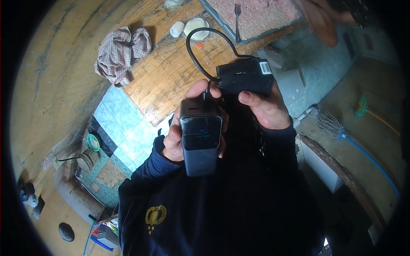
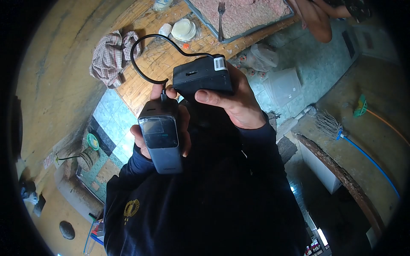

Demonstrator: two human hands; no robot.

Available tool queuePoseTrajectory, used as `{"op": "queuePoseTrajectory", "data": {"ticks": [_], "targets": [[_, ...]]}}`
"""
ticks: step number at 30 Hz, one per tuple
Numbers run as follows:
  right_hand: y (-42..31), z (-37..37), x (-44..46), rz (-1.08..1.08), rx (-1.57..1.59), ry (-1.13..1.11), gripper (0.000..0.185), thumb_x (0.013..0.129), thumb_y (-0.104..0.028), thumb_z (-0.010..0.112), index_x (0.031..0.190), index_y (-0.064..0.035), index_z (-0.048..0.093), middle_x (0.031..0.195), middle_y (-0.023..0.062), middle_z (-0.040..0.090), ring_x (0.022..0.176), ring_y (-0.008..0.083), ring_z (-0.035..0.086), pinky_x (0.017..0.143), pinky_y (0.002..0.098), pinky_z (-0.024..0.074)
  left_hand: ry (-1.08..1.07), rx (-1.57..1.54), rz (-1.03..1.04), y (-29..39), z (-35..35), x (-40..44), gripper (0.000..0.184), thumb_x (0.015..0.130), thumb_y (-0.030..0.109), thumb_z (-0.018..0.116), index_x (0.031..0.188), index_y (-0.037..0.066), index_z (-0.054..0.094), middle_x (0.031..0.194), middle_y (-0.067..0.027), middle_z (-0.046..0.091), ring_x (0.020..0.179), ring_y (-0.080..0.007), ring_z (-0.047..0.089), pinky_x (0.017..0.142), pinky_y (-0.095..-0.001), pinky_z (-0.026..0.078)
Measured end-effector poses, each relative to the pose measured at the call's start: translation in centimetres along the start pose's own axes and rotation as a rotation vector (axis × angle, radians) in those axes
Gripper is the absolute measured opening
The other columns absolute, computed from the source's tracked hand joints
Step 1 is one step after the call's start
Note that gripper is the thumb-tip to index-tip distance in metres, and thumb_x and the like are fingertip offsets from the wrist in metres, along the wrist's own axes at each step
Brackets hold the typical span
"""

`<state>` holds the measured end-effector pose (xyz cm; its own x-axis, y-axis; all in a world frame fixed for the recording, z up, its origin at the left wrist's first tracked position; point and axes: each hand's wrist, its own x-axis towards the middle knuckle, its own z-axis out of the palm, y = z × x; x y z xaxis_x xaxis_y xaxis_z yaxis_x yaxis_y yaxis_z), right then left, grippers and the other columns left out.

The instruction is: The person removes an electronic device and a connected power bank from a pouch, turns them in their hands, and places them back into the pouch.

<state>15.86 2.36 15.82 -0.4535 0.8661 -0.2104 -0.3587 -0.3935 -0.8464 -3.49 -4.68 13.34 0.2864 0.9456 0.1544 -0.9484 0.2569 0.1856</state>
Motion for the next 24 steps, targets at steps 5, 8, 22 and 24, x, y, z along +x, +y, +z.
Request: {"op": "queuePoseTrajectory", "data": {"ticks": [5,8,22,24], "targets": [[-0.1,0.1,0.0,0.026,0.018,0.014,0.053,0.086,-0.015,0.084,0.133,-0.0013,0.062,0.127,0.0138,0.070,0.122,0.0238,0.066,0.107,0.0388,0.0539,0.013,0.009,-0.008,0.1,0.0,-0.1,0.101,0.093,0.055,0.072,0.164,0.006,0.019,0.149,-0.0156,0.032,0.108,-0.0345,0.057,0.063,-0.0462,0.068],[-0.2,-0.1,0.1,0.014,0.011,-0.002,0.054,0.086,-0.014,0.084,0.133,-0.0011,0.061,0.127,0.0138,0.070,0.122,0.0237,0.066,0.106,0.0383,0.0544,0.015,0.013,-0.019,0.2,0.3,-0.1,0.101,0.093,0.055,0.072,0.164,0.007,0.018,0.151,-0.0152,0.032,0.110,-0.0352,0.057,0.064,-0.0467,0.068],[-1.6,0.6,-1.4,-0.092,-0.032,-0.002,0.073,0.086,-0.030,0.080,0.146,-0.0013,0.050,0.125,0.0198,0.066,0.116,0.0293,0.065,0.100,0.0430,0.0515,0.036,0.112,-0.027,0.7,4.3,1.7,0.108,0.092,0.059,0.070,0.164,0.003,0.012,0.156,-0.0179,0.032,0.105,-0.0331,0.059,0.055,-0.0421,0.066],[-1.9,0.4,-1.7,-0.090,-0.035,-0.007,0.075,0.085,-0.032,0.080,0.146,-0.0014,0.049,0.125,0.0197,0.066,0.115,0.0297,0.065,0.098,0.0431,0.0523,0.056,0.221,-0.036,0.6,4.8,1.9,0.107,0.093,0.064,0.066,0.164,0.005,0.013,0.155,-0.0195,0.033,0.093,-0.0327,0.057,0.042,-0.0401,0.063]]}}
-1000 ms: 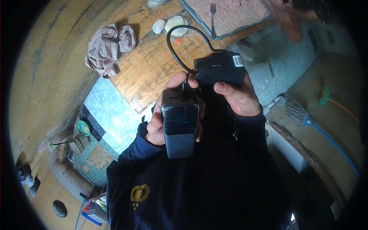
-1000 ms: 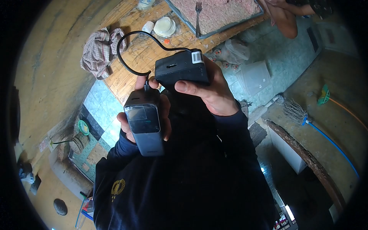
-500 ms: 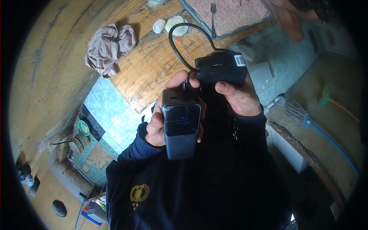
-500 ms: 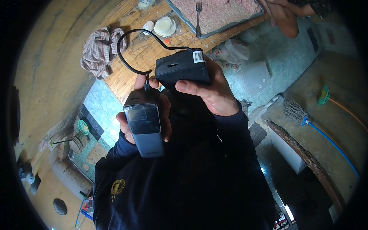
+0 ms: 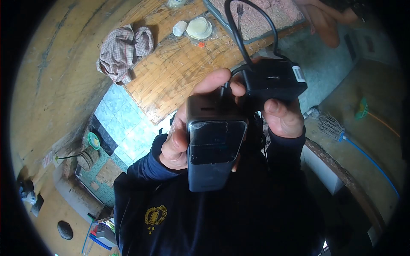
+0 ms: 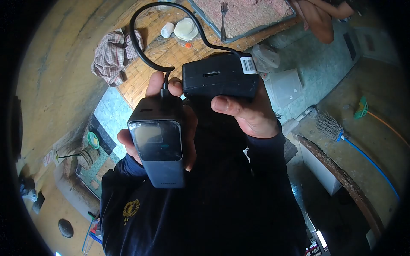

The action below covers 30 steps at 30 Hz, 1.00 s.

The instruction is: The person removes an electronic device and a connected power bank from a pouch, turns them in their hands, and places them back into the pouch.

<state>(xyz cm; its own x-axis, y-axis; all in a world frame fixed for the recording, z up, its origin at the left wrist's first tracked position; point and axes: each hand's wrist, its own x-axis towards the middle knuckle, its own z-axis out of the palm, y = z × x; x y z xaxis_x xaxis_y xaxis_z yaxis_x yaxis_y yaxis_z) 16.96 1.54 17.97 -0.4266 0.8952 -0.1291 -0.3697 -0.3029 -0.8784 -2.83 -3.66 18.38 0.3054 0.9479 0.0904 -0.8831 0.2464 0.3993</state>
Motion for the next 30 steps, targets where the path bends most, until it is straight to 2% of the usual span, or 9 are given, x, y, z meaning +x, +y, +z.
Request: {"op": "queuePoseTrajectory", "data": {"ticks": [3,6,9,19,23,30], "targets": [[-0.46,0.15,-0.20,-0.005,0.004,-0.002,0.079,0.084,-0.035,0.082,0.147,-0.0016,0.049,0.124,0.0198,0.066,0.113,0.0298,0.065,0.096,0.0437,0.0537,-0.039,0.025,0.006,-0.40,0.11,0.42,0.108,0.094,0.066,0.064,0.164,0.002,0.012,0.157,-0.0205,0.032,0.084,-0.0319,0.061,0.040,-0.0371,0.061],[-0.78,0.18,-0.28,-0.015,0.003,0.008,0.081,0.083,-0.036,0.082,0.148,-0.0018,0.048,0.125,0.0199,0.065,0.112,0.0297,0.066,0.094,0.0445,0.0545,-0.166,-0.086,0.073,-0.91,0.04,0.85,0.109,0.094,0.067,0.061,0.164,0.000,0.010,0.157,-0.0219,0.032,0.075,-0.0309,0.064,0.039,-0.0342,0.059],[-1.11,0.32,-0.35,-0.019,-0.009,0.019,0.082,0.083,-0.037,0.082,0.148,-0.0018,0.048,0.125,0.0198,0.065,0.111,0.0299,0.066,0.093,0.0450,0.0547,-0.125,0.023,0.052,-0.71,0.34,0.97,0.108,0.095,0.067,0.059,0.164,0.000,0.010,0.158,-0.0227,0.033,0.069,-0.0302,0.065,0.038,-0.0327,0.057],[-0.90,-0.47,-0.40,-0.021,-0.028,-0.016,0.078,0.085,-0.034,0.080,0.151,-0.0067,0.047,0.125,0.0216,0.064,0.110,0.0305,0.065,0.092,0.0443,0.0544,-0.083,-0.023,-0.001,-0.61,0.16,0.52,0.109,0.094,0.065,0.063,0.165,0.003,0.007,0.157,-0.0207,0.031,0.092,-0.0328,0.059,0.043,-0.0389,0.063],[-1.00,-0.31,-0.36,-0.013,-0.018,-0.012,0.079,0.085,-0.033,0.080,0.152,-0.0079,0.046,0.123,0.0217,0.063,0.110,0.0304,0.064,0.092,0.0440,0.0541,-0.080,-0.024,-0.022,-0.65,0.17,0.52,0.110,0.093,0.065,0.064,0.165,0.005,0.006,0.156,-0.0196,0.031,0.094,-0.0331,0.057,0.045,-0.0405,0.064],[-1.02,-0.32,-0.21,-0.029,0.006,-0.009,0.079,0.084,-0.032,0.081,0.149,-0.0039,0.045,0.125,0.0214,0.064,0.116,0.0314,0.064,0.097,0.0457,0.0529,-0.052,-0.042,-0.023,-0.94,0.43,0.51,0.110,0.093,0.065,0.065,0.165,0.007,0.006,0.156,-0.0180,0.031,0.095,-0.0326,0.056,0.046,-0.0411,0.065]]}}
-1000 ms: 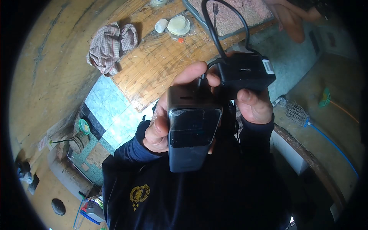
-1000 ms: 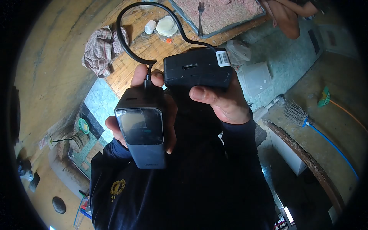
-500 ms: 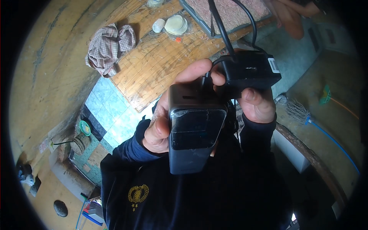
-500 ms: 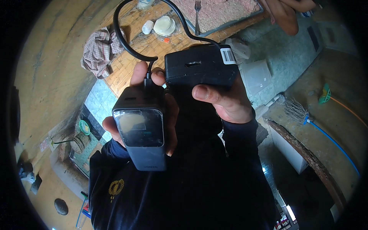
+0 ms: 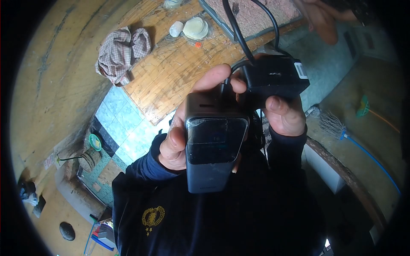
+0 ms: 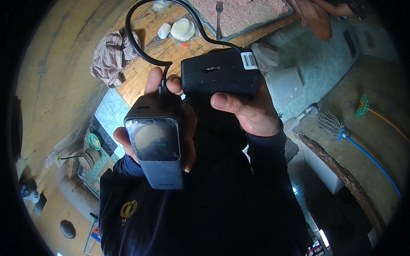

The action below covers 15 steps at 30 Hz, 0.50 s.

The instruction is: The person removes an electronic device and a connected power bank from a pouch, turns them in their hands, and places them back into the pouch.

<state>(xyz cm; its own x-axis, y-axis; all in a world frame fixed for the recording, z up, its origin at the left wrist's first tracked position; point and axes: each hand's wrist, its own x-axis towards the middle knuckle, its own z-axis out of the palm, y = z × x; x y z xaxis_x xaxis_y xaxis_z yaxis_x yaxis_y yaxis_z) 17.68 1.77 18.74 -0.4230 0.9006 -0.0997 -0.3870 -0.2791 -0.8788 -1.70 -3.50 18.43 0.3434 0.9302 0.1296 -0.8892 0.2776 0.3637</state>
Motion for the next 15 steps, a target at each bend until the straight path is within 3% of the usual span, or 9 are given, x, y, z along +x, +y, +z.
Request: {"op": "queuePoseTrajectory", "data": {"ticks": [8,15], "targets": [[0.17,-0.29,-0.09,-0.017,-0.013,0.029,0.077,0.084,-0.031,0.081,0.147,-0.0027,0.046,0.124,0.0211,0.064,0.115,0.0314,0.064,0.098,0.0452,0.0529,0.022,0.050,0.019,-0.25,0.17,0.32,0.109,0.093,0.066,0.064,0.165,0.006,0.008,0.156,-0.0179,0.031,0.093,-0.0308,0.056,0.044,-0.0390,0.064],[0.33,-0.65,0.00,0.003,-0.024,0.017,0.076,0.085,-0.032,0.081,0.147,-0.0032,0.046,0.122,0.0205,0.065,0.113,0.0288,0.065,0.091,0.0401,0.0558,0.034,0.054,0.030,-0.51,0.24,0.46,0.108,0.093,0.068,0.062,0.165,0.005,0.011,0.154,-0.0182,0.032,0.091,-0.0298,0.056,0.042,-0.0368,0.063]]}}
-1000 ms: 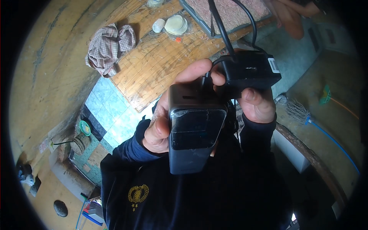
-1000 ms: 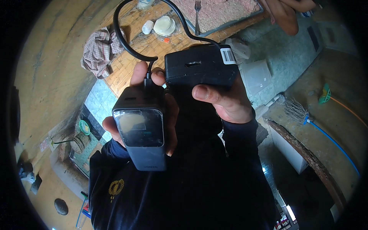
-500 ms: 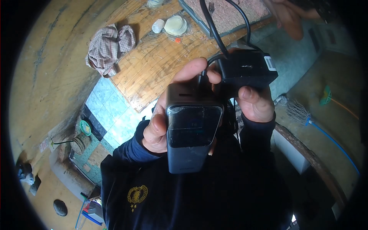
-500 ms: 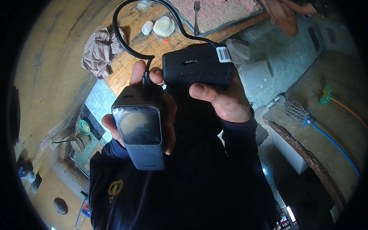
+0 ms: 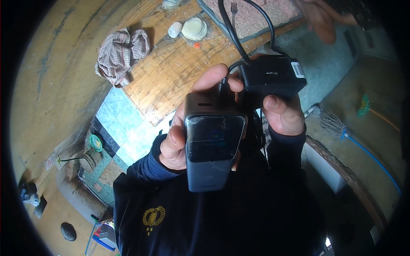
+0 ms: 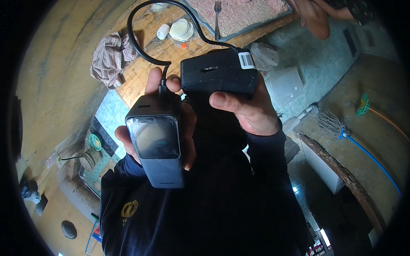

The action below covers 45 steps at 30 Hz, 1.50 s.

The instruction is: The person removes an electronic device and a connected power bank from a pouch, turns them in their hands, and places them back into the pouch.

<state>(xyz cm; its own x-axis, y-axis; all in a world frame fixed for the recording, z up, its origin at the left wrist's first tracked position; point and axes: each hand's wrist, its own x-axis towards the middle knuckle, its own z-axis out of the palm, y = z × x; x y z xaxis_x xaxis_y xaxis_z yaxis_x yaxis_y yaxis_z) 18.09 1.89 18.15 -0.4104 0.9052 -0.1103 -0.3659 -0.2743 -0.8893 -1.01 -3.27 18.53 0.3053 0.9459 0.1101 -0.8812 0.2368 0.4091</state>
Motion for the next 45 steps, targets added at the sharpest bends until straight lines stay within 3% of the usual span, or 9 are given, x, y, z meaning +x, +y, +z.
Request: {"op": "queuePoseTrajectory", "data": {"ticks": [24,27,38,39,40,42,43,45], "targets": [[0.0,-0.4,-0.2,0.047,0.007,0.043,0.081,0.084,-0.028,0.083,0.148,-0.0006,0.044,0.125,0.0223,0.068,0.114,0.0307,0.069,0.094,0.0425,0.0584,0.012,-0.032,0.008,-0.1,-0.1,0.2,0.106,0.094,0.067,0.061,0.165,0.006,0.010,0.154,-0.0175,0.031,0.093,-0.0305,0.055,0.045,-0.0391,0.065],[0.0,-0.5,-0.2,0.061,0.021,0.040,0.080,0.084,-0.028,0.082,0.149,-0.0004,0.044,0.127,0.0222,0.067,0.115,0.0310,0.069,0.096,0.0433,0.0579,-0.054,-0.244,0.033,-0.4,-0.5,0.2,0.113,0.091,0.062,0.069,0.164,0.002,0.008,0.156,-0.0190,0.030,0.114,-0.0317,0.061,0.067,-0.0424,0.068],[-0.4,0.0,-0.5,0.036,0.049,0.047,0.082,0.083,-0.028,0.082,0.150,0.0006,0.044,0.134,0.0191,0.064,0.123,0.0321,0.064,0.103,0.0477,0.0541,-0.057,-0.272,0.018,-0.2,0.6,0.6,0.111,0.091,0.058,0.072,0.163,0.000,0.009,0.158,-0.0178,0.032,0.116,-0.0309,0.064,0.069,-0.0400,0.068],[-0.3,0.0,-0.5,0.005,0.096,0.022,0.070,0.086,-0.024,0.081,0.144,0.0003,0.051,0.132,0.0163,0.067,0.124,0.0284,0.064,0.107,0.0441,0.0504,-0.051,-0.270,0.012,-0.1,0.7,0.6,0.111,0.091,0.057,0.072,0.163,0.000,0.009,0.158,-0.0177,0.032,0.116,-0.0307,0.064,0.069,-0.0398,0.068],[-0.3,0.0,-0.6,-0.025,0.143,-0.002,0.058,0.089,-0.021,0.080,0.138,-0.0001,0.058,0.129,0.0135,0.070,0.125,0.0248,0.064,0.111,0.0406,0.0467,-0.029,-0.128,-0.015,0.2,0.8,0.6,0.110,0.093,0.062,0.067,0.164,0.002,0.007,0.158,-0.0180,0.030,0.105,-0.0316,0.060,0.057,-0.0401,0.066],[-0.5,0.0,-0.8,-0.006,0.146,0.006,0.059,0.088,-0.021,0.080,0.138,0.0002,0.058,0.130,0.0137,0.070,0.125,0.0249,0.064,0.111,0.0404,0.0467,-0.006,0.015,-0.043,0.1,0.9,0.6,0.109,0.095,0.066,0.061,0.165,0.004,0.005,0.159,-0.0182,0.029,0.094,-0.0324,0.056,0.044,-0.0403,0.064],[-0.6,0.0,-0.9,0.013,0.149,0.013,0.060,0.087,-0.021,0.080,0.138,0.0004,0.057,0.130,0.0138,0.070,0.124,0.0251,0.065,0.112,0.0403,0.0466,-0.042,-0.138,-0.009,-0.3,0.9,0.7,0.110,0.093,0.061,0.067,0.164,0.002,0.007,0.158,-0.0177,0.030,0.106,-0.0314,0.061,0.058,-0.0392,0.066],[-0.4,-0.1,-1.0,-0.004,0.133,0.015,0.060,0.087,-0.021,0.080,0.138,0.0006,0.057,0.130,0.0142,0.069,0.124,0.0253,0.065,0.111,0.0404,0.0470,-0.077,-0.291,0.024,-0.8,0.7,0.8,0.111,0.091,0.056,0.073,0.163,0.000,0.010,0.158,-0.0172,0.032,0.119,-0.0304,0.065,0.071,-0.0382,0.068]]}}
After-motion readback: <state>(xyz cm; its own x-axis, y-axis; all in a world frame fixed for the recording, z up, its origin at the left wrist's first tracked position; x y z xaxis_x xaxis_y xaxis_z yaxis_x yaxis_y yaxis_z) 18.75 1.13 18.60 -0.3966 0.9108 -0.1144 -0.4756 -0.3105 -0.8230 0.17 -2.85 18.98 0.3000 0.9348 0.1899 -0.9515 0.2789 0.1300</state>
